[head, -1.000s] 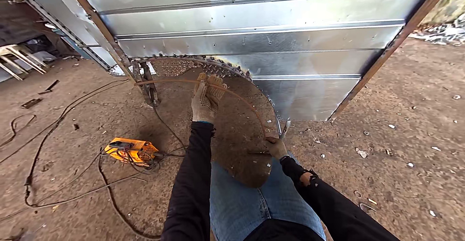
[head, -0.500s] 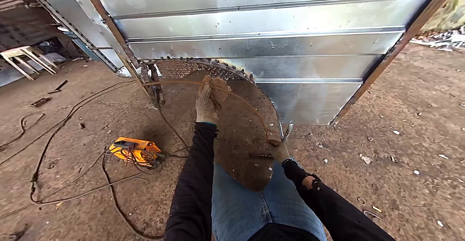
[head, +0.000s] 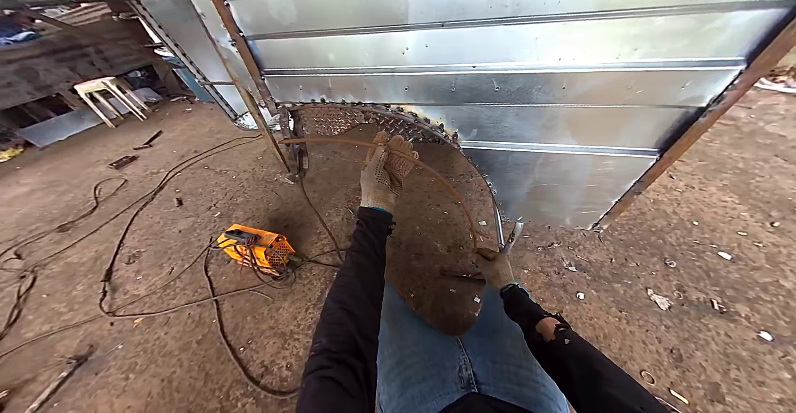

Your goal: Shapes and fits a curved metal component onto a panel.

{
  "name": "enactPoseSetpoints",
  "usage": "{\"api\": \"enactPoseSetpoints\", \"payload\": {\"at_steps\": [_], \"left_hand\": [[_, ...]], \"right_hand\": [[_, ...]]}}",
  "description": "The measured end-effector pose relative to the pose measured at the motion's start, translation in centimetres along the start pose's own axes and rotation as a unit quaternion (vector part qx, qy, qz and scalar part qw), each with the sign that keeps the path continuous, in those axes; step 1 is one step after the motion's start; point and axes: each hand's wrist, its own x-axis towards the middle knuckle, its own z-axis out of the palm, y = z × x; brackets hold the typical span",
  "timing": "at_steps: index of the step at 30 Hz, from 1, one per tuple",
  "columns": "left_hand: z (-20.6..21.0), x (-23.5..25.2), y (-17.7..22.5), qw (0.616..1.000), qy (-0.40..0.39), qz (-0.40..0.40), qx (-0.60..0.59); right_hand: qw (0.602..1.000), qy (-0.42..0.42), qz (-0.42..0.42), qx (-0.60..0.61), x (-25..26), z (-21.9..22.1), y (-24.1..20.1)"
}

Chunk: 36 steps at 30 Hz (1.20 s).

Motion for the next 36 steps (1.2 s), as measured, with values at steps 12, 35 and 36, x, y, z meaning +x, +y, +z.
{"api": "enactPoseSetpoints", "payload": {"at_steps": [12,35,36], "left_hand": [[0.0,0.2,-0.1,1.0,-0.004,-0.006,0.002],[-0.4,-0.1,-0.2,1.0,-0.007,0.001,0.014],[-0.3,-0.1,-0.2,1.0,-0.005,0.001,0.014]], "right_hand": [[1.0,-0.004,-0.006,-0.009,0.1,-0.3,0.2],[1.0,-0.026,0.011,-0.001,0.0,0.8,0.1],[1.0,-0.027,0.012,-0.002,0.1,0.8,0.2]]}}
